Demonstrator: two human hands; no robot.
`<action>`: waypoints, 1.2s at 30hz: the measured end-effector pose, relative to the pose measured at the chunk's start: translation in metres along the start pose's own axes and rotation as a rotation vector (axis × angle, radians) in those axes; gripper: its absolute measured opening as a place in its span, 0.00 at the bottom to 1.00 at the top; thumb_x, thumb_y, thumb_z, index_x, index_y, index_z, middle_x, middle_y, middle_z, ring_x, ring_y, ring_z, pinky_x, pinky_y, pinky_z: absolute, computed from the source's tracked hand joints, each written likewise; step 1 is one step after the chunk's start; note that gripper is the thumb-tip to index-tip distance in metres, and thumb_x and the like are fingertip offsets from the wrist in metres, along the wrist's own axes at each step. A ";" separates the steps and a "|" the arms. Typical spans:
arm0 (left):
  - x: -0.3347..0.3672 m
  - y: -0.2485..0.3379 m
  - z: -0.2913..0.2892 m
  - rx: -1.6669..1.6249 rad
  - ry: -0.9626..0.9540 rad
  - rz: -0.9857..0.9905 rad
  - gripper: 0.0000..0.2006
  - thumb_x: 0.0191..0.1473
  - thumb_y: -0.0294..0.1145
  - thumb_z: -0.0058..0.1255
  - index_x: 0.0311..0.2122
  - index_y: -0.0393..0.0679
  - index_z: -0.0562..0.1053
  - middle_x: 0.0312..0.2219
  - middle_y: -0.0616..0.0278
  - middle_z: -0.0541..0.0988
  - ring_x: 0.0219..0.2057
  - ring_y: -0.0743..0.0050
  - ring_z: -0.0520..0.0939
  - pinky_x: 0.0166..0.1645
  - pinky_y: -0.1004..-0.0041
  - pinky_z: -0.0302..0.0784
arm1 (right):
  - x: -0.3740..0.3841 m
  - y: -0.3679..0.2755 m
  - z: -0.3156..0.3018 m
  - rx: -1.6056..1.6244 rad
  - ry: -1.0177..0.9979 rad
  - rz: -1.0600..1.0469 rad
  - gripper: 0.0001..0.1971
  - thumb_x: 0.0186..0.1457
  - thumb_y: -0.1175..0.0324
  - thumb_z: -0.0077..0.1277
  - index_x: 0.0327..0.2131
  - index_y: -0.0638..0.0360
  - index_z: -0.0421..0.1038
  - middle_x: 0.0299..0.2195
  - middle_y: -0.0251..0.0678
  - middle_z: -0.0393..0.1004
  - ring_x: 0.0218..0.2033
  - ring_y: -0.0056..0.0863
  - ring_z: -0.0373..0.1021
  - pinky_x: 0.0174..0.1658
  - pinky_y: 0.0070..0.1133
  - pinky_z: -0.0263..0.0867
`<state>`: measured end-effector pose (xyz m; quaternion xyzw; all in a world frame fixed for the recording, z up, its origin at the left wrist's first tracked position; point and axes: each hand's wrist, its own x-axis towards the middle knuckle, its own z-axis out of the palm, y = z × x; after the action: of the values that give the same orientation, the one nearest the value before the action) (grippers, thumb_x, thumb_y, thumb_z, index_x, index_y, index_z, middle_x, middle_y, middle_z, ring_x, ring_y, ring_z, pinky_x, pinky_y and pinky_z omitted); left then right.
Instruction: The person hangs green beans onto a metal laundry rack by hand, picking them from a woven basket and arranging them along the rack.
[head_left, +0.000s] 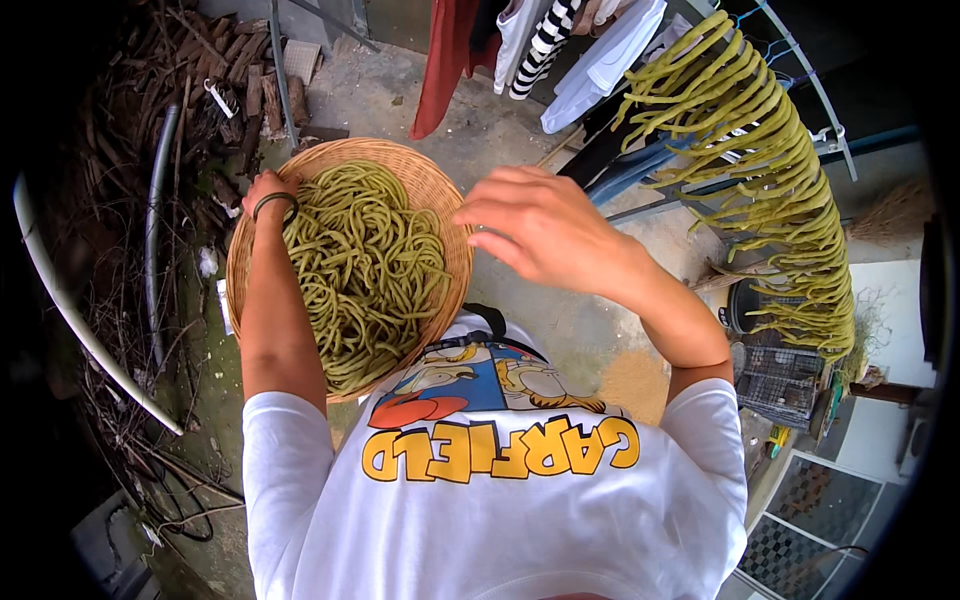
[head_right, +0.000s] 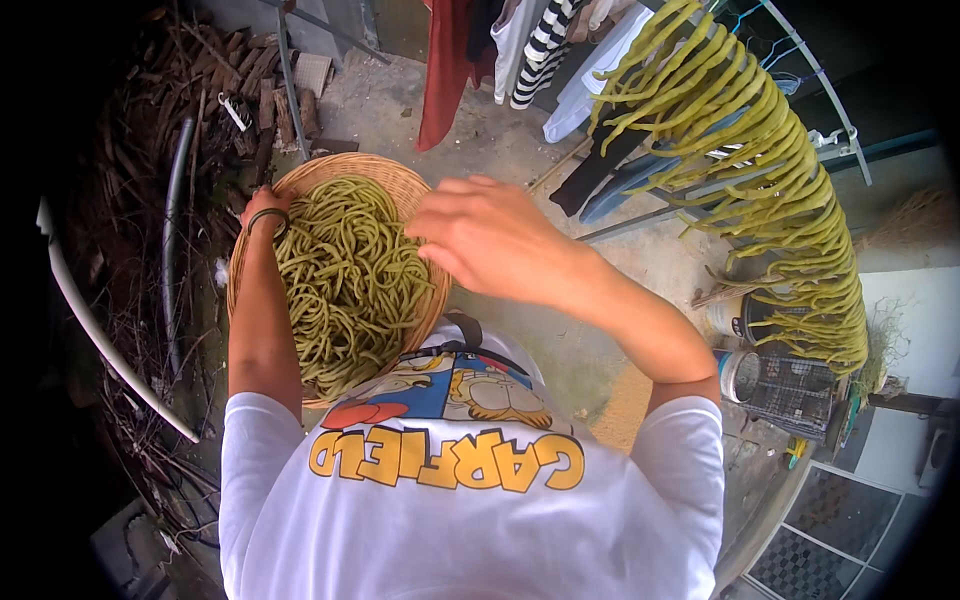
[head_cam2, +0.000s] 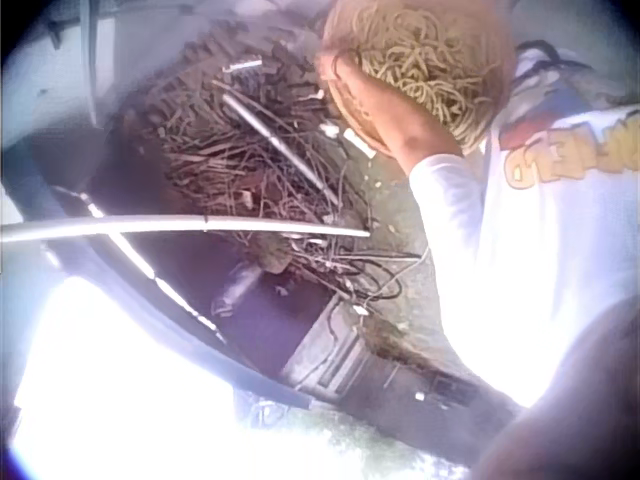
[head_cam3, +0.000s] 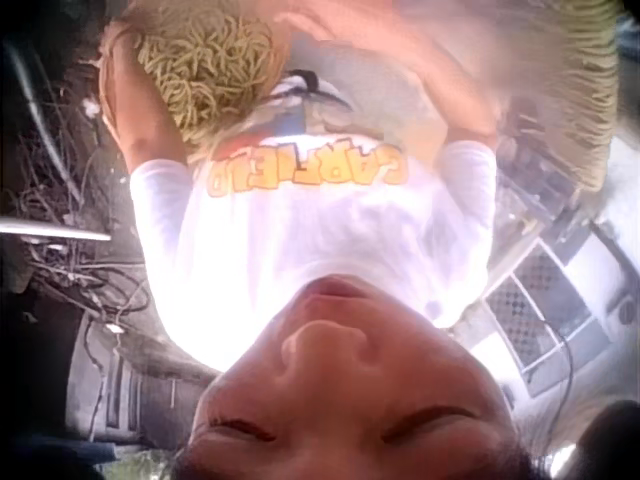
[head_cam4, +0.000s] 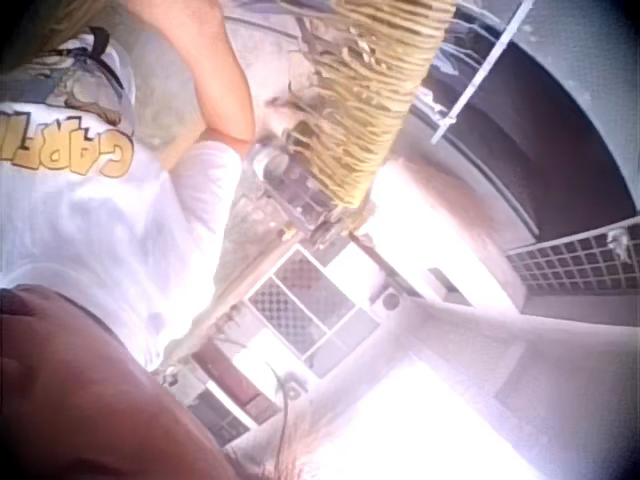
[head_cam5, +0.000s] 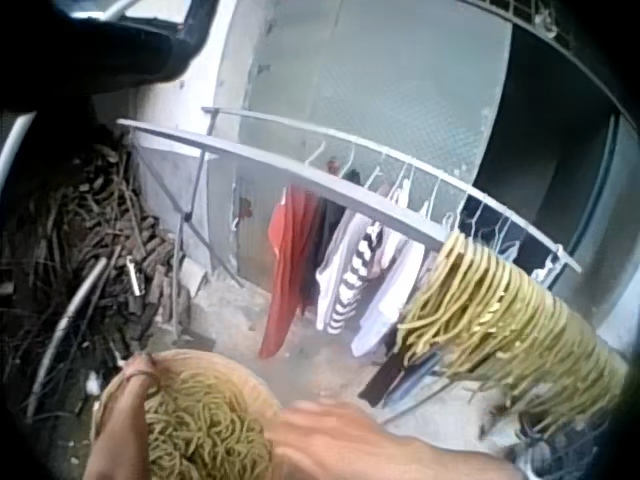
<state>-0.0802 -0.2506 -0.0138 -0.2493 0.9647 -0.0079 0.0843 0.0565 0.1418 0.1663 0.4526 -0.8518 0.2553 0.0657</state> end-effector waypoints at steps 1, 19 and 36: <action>0.001 0.003 0.000 -0.016 0.000 0.008 0.31 0.46 0.61 0.51 0.49 0.48 0.72 0.50 0.58 0.72 0.51 0.58 0.73 0.53 0.58 0.66 | 0.002 0.005 0.046 0.047 -0.131 -0.015 0.11 0.45 0.69 0.56 0.35 0.60 0.72 0.34 0.35 0.71 0.40 0.35 0.66 0.43 0.29 0.65; -0.004 -0.009 0.002 -0.037 0.031 -0.046 0.31 0.44 0.61 0.51 0.48 0.48 0.72 0.49 0.58 0.73 0.51 0.60 0.73 0.54 0.59 0.65 | 0.021 0.035 0.085 1.014 -0.087 0.517 0.07 0.56 0.68 0.51 0.30 0.62 0.70 0.25 0.33 0.75 0.24 0.15 0.68 0.27 0.18 0.62; -0.001 -0.003 -0.005 -0.015 -0.010 0.053 0.28 0.47 0.60 0.51 0.40 0.43 0.73 0.42 0.55 0.75 0.44 0.54 0.77 0.49 0.56 0.70 | 0.009 -0.005 -0.252 -0.130 0.397 0.221 0.07 0.51 0.72 0.51 0.33 0.65 0.73 0.26 0.39 0.74 0.29 0.28 0.70 0.34 0.21 0.65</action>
<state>-0.0785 -0.2528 -0.0088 -0.2243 0.9706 0.0027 0.0877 0.0255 0.2574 0.3882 0.2923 -0.8813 0.2894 0.2326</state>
